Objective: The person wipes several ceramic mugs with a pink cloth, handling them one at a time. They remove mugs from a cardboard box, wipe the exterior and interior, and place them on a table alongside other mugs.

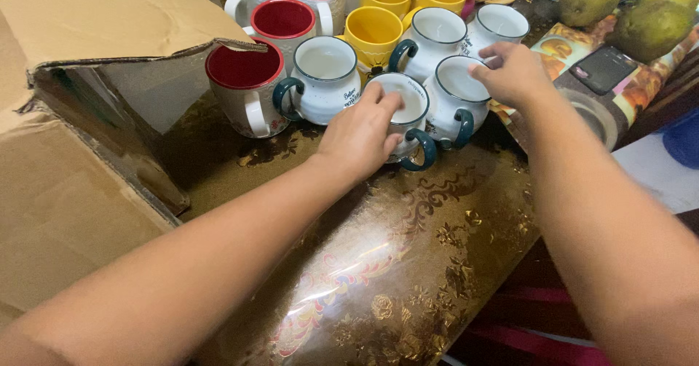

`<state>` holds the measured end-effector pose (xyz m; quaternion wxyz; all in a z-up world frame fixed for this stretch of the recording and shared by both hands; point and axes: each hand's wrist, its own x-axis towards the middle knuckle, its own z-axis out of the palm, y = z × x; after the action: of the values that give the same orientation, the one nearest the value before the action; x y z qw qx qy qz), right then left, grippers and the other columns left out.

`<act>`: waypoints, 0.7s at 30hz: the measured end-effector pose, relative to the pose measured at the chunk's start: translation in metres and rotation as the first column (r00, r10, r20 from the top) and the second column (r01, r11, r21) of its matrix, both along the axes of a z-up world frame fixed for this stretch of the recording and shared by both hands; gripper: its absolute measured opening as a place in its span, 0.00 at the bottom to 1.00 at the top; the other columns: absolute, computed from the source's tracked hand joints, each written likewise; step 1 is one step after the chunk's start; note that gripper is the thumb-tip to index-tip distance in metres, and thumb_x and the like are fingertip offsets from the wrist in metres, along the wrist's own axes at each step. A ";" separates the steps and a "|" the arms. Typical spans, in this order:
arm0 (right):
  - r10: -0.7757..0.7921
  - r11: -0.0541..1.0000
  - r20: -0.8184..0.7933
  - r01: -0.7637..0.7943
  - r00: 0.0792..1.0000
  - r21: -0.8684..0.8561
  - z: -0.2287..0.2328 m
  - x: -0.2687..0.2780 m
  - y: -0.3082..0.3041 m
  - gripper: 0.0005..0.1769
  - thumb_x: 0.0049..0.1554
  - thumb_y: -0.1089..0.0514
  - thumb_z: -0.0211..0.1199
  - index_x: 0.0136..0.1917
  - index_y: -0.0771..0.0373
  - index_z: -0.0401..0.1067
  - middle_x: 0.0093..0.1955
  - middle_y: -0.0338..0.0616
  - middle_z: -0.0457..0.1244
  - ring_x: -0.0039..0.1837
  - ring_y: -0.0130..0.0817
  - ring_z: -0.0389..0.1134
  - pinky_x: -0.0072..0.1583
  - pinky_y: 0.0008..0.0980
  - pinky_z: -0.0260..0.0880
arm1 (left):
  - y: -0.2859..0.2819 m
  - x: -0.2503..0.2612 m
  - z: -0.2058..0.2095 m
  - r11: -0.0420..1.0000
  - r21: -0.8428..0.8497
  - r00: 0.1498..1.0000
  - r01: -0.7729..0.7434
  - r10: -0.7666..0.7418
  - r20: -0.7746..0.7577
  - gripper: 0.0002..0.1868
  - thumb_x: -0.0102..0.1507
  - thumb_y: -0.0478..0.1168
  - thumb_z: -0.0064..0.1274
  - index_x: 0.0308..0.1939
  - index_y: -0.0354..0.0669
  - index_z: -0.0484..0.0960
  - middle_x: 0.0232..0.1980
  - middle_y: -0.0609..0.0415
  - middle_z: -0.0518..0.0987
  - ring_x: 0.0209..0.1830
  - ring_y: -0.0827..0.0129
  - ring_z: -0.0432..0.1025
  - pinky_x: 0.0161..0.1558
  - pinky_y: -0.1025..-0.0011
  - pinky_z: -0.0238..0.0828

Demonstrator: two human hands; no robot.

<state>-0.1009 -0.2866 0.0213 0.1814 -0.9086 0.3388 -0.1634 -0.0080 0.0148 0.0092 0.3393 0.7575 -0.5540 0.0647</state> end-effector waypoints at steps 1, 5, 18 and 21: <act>-0.006 0.998 0.045 0.009 0.999 -0.055 0.000 -0.003 0.005 0.27 0.58 0.45 0.68 0.65 0.61 0.74 0.58 0.54 0.69 0.59 0.48 0.71 0.61 0.44 0.68 | 0.005 -0.003 0.002 1.000 0.021 1.000 -0.021 0.021 -0.004 0.27 0.55 0.42 0.66 0.56 0.48 0.73 0.55 0.44 0.71 0.46 0.44 0.75 0.44 0.52 0.73; 0.068 0.958 0.248 0.006 0.966 -0.287 -0.010 -0.024 0.054 0.26 0.64 0.47 0.63 0.70 0.64 0.70 0.69 0.59 0.63 0.71 0.57 0.62 0.72 0.49 0.59 | 0.030 -0.017 0.008 0.994 0.018 0.994 -0.103 0.102 0.045 0.33 0.56 0.44 0.66 0.63 0.49 0.70 0.60 0.44 0.68 0.56 0.44 0.70 0.51 0.52 0.72; 0.400 0.880 0.155 -0.331 0.903 -0.340 0.011 -0.060 0.268 0.35 0.63 0.44 0.55 0.78 0.59 0.56 0.83 0.53 0.46 0.84 0.53 0.41 0.77 0.65 0.34 | 0.159 -0.079 0.019 0.908 0.030 0.893 -0.417 0.403 0.202 0.47 0.61 0.62 0.52 0.76 0.39 0.56 0.80 0.38 0.48 0.81 0.44 0.41 0.72 0.35 0.33; 0.467 0.858 0.148 -0.406 0.872 -0.315 0.019 -0.068 0.301 0.35 0.62 0.44 0.55 0.78 0.58 0.56 0.83 0.50 0.46 0.84 0.51 0.40 0.77 0.64 0.33 | 0.194 -0.093 0.028 0.880 -0.004 0.862 -0.475 0.466 0.200 0.48 0.61 0.61 0.52 0.76 0.37 0.56 0.80 0.37 0.49 0.81 0.43 0.41 0.72 0.36 0.33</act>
<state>-0.1686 0.0146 0.0408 0.1227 -0.9542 0.0748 -0.2622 -0.1012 0.2088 0.0377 0.2401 0.8671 -0.3842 0.2069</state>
